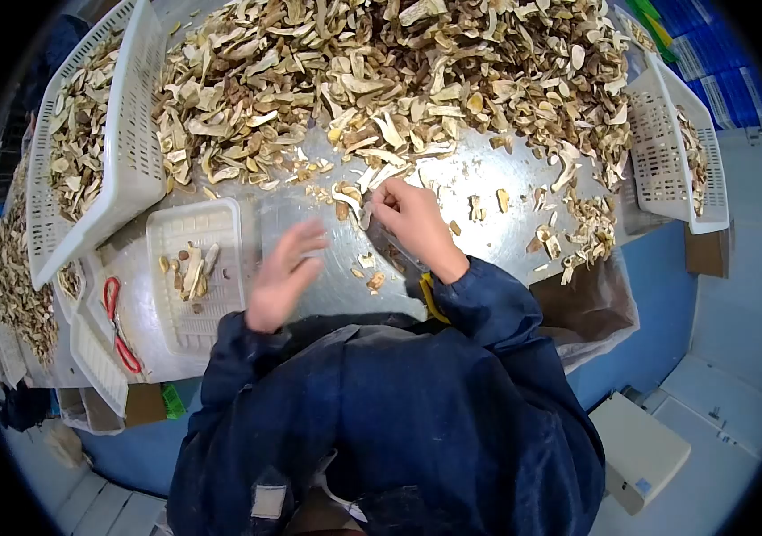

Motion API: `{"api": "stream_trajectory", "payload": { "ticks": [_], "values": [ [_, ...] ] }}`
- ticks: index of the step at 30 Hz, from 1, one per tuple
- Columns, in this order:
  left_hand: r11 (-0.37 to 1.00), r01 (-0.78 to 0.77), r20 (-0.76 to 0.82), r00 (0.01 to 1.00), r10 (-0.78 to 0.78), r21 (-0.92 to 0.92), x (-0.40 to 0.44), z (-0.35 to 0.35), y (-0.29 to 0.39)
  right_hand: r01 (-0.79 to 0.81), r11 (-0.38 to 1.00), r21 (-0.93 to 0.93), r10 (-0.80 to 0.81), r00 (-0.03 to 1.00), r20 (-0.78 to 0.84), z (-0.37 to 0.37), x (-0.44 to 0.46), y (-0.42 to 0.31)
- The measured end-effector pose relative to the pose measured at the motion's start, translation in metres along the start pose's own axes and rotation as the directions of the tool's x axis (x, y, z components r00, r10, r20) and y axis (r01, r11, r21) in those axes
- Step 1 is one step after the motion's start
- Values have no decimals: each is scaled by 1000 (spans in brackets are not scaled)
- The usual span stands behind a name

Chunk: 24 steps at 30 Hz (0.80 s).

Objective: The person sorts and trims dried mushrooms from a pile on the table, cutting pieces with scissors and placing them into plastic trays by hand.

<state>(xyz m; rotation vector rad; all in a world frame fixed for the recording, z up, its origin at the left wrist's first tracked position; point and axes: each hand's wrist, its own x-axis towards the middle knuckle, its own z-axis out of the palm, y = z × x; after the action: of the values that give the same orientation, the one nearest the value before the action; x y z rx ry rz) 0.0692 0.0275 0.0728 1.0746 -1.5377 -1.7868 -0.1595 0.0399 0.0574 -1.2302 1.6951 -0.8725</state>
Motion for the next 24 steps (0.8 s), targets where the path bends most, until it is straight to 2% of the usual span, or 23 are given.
{"api": "stream_trajectory", "payload": {
  "ticks": [2,5,6,10,13,14,16,18,19,20,23,24],
  "values": [
    [998,67,101,993,-68,10,12,16,-10,81,994,-70,-89,988,-126,1,-3,3],
    [994,107,158,981,-109,25,18,26,-22,75,928,-365,-99,994,-50,-5,-1,16],
    [994,112,149,982,-112,6,17,27,-27,46,927,-372,-62,998,-31,-2,-1,15],
    [992,128,117,985,-127,-1,15,25,-33,164,878,-450,-218,974,-69,24,1,12],
    [992,86,48,995,-91,96,13,23,-23,159,902,-402,-160,987,33,25,3,9],
    [992,44,-20,999,-42,121,14,25,-24,187,922,-338,-193,981,17,23,3,9],
    [984,-32,-148,987,59,176,14,29,-26,118,985,-128,-115,993,30,17,-5,-4],
    [977,-7,-59,998,20,211,14,24,-26,22,999,40,-26,995,97,15,-18,-12],
    [973,2,-12,1000,1,229,16,22,-25,28,995,91,-40,990,134,15,-24,-17],
    [983,-1,-14,1000,4,186,17,25,-24,30,991,130,-48,990,130,17,-30,-17],
    [974,127,1,992,-129,188,15,27,-12,2,977,215,-35,988,153,19,-37,-11],
    [969,111,16,993,-117,218,14,26,-14,-15,971,238,-26,986,167,18,-39,-9]
  ]
}}
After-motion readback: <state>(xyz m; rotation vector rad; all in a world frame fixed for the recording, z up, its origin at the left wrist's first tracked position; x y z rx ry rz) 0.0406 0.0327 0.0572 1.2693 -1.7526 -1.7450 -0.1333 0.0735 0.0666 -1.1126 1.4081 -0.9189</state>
